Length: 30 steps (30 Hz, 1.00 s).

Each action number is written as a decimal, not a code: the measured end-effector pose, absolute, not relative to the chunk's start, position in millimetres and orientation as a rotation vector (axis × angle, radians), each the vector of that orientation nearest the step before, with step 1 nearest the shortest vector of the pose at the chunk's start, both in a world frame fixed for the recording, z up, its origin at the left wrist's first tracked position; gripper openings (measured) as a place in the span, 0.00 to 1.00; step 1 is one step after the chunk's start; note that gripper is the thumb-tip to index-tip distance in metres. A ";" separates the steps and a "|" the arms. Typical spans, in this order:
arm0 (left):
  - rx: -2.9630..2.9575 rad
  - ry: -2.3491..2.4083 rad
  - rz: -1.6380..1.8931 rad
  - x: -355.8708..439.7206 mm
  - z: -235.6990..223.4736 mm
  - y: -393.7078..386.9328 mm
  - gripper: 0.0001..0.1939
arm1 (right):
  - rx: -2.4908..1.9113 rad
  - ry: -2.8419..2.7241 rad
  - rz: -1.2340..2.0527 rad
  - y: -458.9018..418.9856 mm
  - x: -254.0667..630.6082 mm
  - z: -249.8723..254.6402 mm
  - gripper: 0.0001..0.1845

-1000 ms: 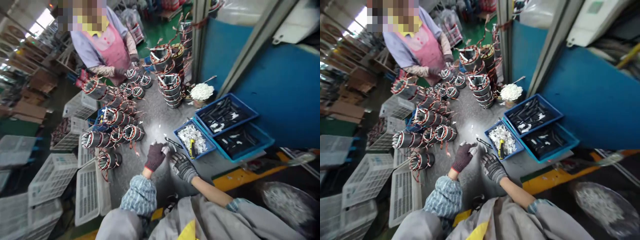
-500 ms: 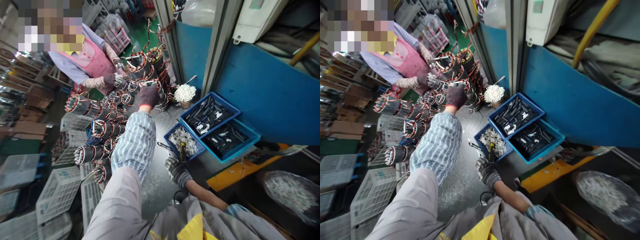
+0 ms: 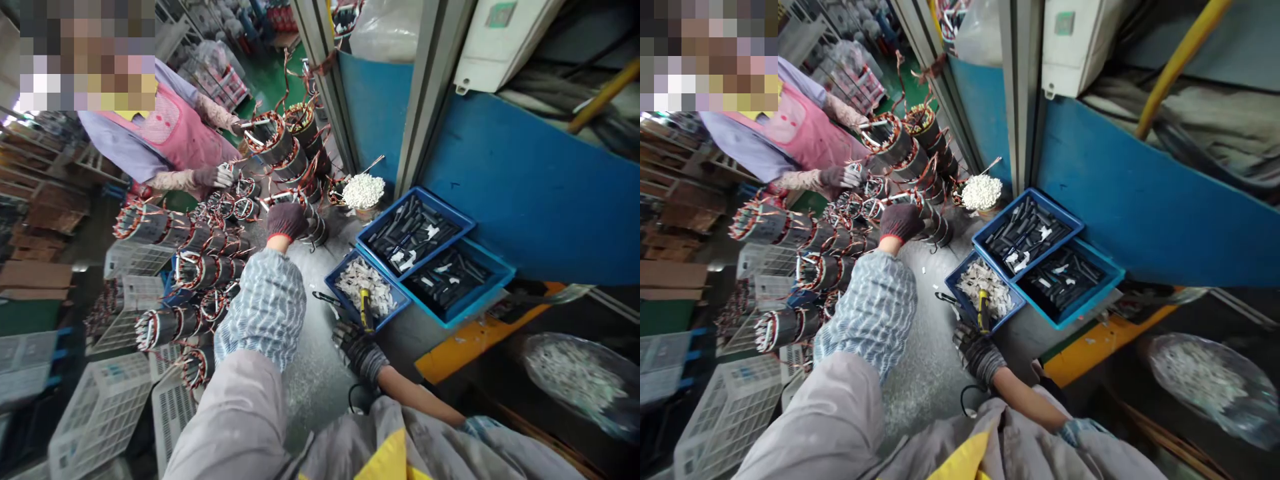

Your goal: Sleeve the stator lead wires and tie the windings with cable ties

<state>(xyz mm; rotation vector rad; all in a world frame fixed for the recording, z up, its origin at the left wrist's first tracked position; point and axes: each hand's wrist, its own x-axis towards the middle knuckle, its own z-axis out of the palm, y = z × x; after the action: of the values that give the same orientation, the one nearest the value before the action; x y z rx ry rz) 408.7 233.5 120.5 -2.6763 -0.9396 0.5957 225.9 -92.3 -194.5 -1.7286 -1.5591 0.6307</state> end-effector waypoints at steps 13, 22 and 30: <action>-2.535 -1.005 0.787 245.3 132.6 264.7 0.23 | -1.805 -1.616 0.465 -96.2 223.3 -200.2 0.34; -2.699 -1.185 0.266 187.1 139.4 248.9 0.21 | -1.819 -1.624 0.240 -96.8 218.2 -207.4 0.37; -2.738 -1.176 -0.008 274.9 182.9 246.6 0.17 | -1.830 -1.628 0.239 -99.7 214.9 -217.9 0.39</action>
<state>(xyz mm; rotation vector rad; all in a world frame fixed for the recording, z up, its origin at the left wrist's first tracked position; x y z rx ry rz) 274.9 246.6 182.9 -2.7379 -1.1764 -0.0082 214.9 -99.7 -217.9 -1.8304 -1.6275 0.2386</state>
